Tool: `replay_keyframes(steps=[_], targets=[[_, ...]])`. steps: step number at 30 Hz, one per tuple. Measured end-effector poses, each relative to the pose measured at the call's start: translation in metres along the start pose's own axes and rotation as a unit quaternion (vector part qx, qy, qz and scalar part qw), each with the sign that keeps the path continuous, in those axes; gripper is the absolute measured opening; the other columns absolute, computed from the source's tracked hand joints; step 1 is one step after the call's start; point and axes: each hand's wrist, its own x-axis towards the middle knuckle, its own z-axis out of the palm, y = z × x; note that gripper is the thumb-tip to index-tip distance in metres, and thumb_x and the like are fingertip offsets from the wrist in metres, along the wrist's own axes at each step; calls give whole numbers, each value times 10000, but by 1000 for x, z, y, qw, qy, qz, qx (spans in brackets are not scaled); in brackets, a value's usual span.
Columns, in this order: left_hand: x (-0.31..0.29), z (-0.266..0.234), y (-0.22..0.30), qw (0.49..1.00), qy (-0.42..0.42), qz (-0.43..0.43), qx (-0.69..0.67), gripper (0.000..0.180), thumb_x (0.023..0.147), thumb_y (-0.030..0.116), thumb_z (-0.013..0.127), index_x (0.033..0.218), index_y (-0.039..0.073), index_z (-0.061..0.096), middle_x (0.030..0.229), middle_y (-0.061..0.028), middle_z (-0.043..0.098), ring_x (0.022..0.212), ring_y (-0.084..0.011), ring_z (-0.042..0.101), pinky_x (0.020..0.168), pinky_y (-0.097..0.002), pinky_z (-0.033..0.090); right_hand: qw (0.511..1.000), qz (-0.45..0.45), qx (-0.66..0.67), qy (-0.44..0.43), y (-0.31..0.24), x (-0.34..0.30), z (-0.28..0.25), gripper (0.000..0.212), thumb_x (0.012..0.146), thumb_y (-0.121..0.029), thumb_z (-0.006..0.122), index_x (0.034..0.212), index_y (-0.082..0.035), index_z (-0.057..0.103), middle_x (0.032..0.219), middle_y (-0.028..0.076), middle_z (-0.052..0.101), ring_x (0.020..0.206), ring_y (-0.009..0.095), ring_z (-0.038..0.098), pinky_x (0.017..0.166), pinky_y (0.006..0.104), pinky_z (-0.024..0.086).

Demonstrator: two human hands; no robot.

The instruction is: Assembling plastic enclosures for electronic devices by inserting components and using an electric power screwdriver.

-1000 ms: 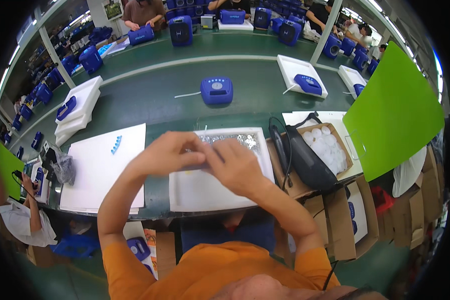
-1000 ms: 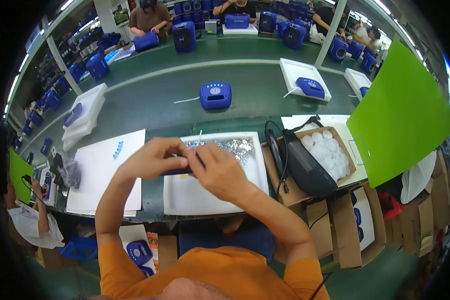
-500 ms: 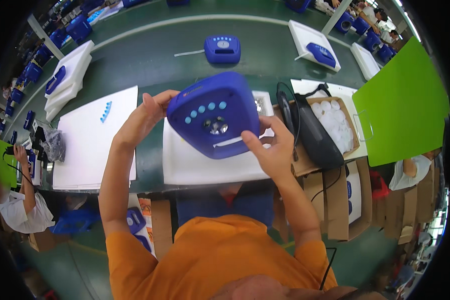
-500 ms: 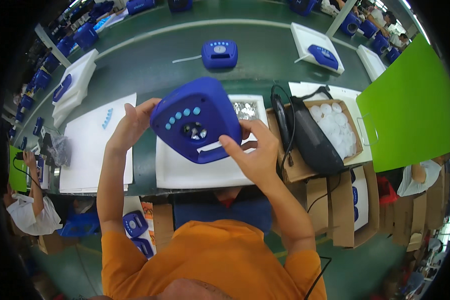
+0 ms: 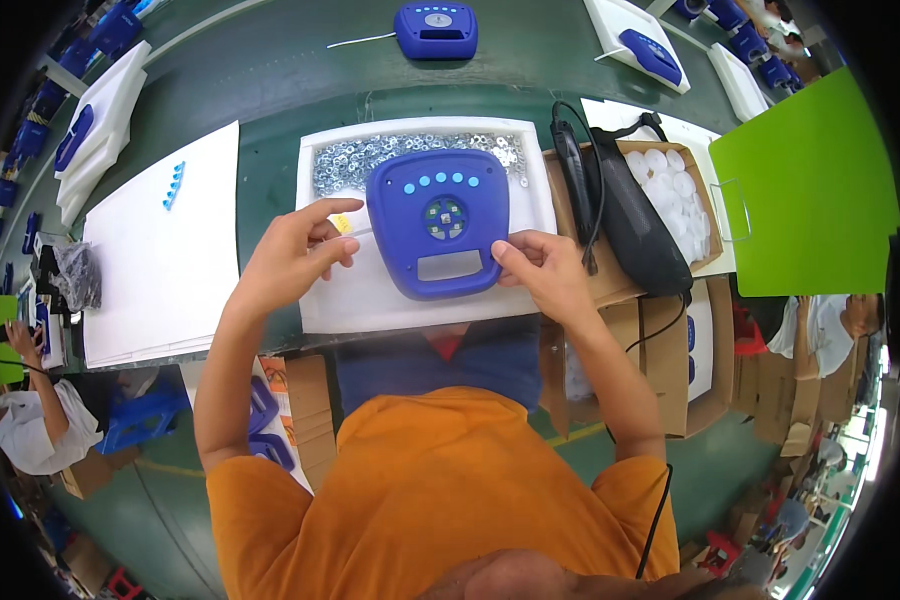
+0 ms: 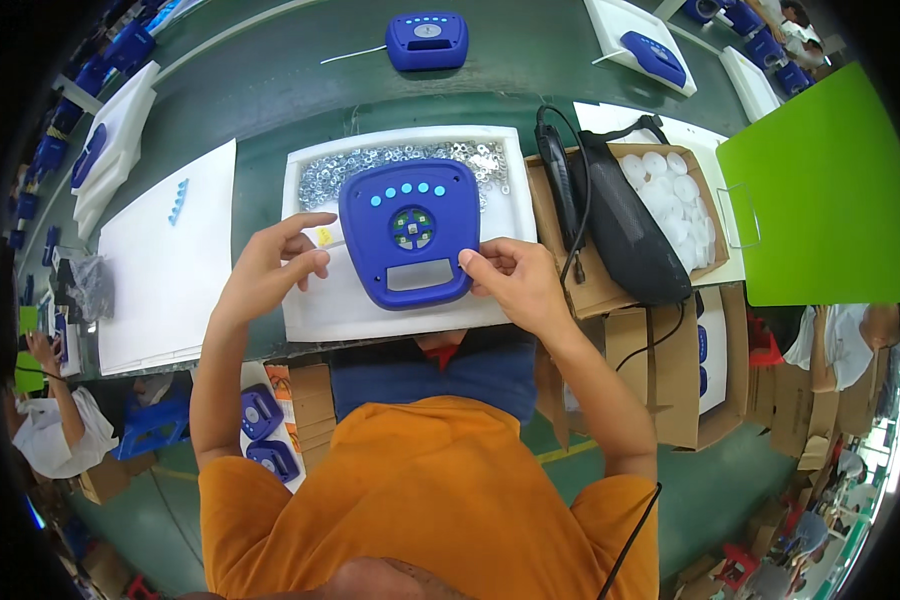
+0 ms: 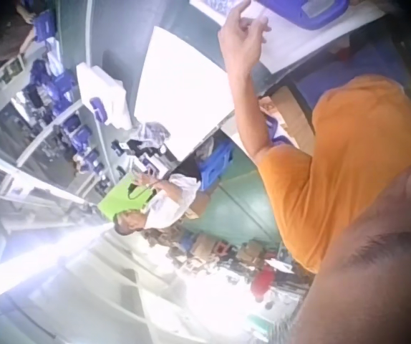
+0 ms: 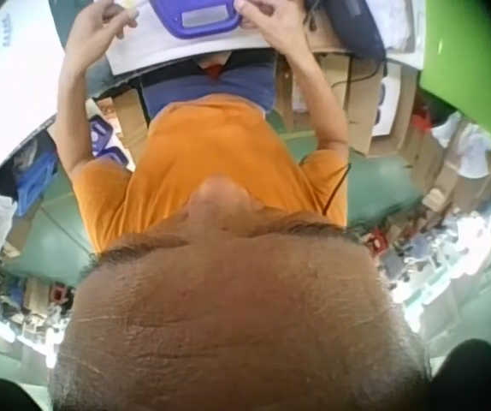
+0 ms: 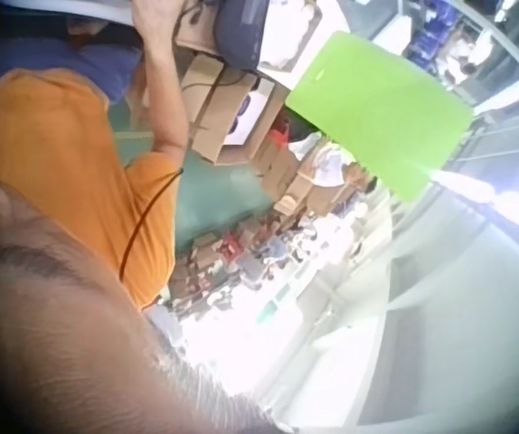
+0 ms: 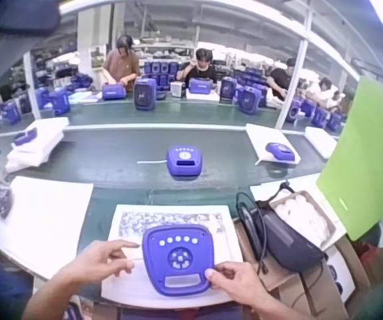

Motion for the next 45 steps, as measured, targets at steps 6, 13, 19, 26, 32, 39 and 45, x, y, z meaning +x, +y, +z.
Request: replay_keyframes(steps=[6,13,19,26,32,39,45], targets=[[0,-3,-31,979,121,60,153,314,1060,106,775,1373,99,802,861,-119,814,806,-234,801,776,-369,590,979,-44,-198,11,-11,0,4,511,1055,-374,834,1067,136,816,844,194,821,788,222,808,758,363,644],[20,1,-44,896,253,182,316,174,1038,155,801,1197,101,849,950,-120,845,903,-324,801,916,-436,618,965,-68,-247,56,-13,2,13,540,1056,-432,788,992,103,821,794,227,800,746,311,815,730,413,631],[31,-9,-49,843,259,230,411,84,999,103,813,1074,68,830,1067,-117,808,1091,-348,746,1165,-535,537,871,-158,-464,25,-18,-5,4,555,1060,-509,716,868,3,809,706,190,744,684,409,760,631,491,579],[48,-4,-58,808,266,211,482,30,937,101,830,957,80,825,1309,-102,758,1431,-364,650,1312,-593,418,869,-198,-441,106,-33,-7,-15,371,1012,-413,860,905,-58,838,699,94,724,619,281,717,597,402,542],[47,-9,-65,786,245,201,530,48,889,79,835,935,69,844,1385,-129,753,1515,-390,593,1371,-643,332,871,-305,-358,143,-18,10,-32,278,1013,-321,858,894,-73,819,742,112,748,680,310,764,634,428,581],[52,-2,-50,737,218,227,598,111,899,12,716,872,2,824,1335,-182,759,1516,-393,601,1432,-657,211,850,-197,-410,267,-28,50,-122,296,1056,-336,780,1026,-48,844,834,161,802,766,341,792,724,458,613],[55,8,-49,711,206,235,630,126,906,-8,687,911,-31,811,1300,-188,761,1508,-358,615,1447,-685,160,725,-18,-625,289,8,80,-241,363,1024,-303,783,1333,-113,790,1209,216,826,1143,438,787,986,560,621]])
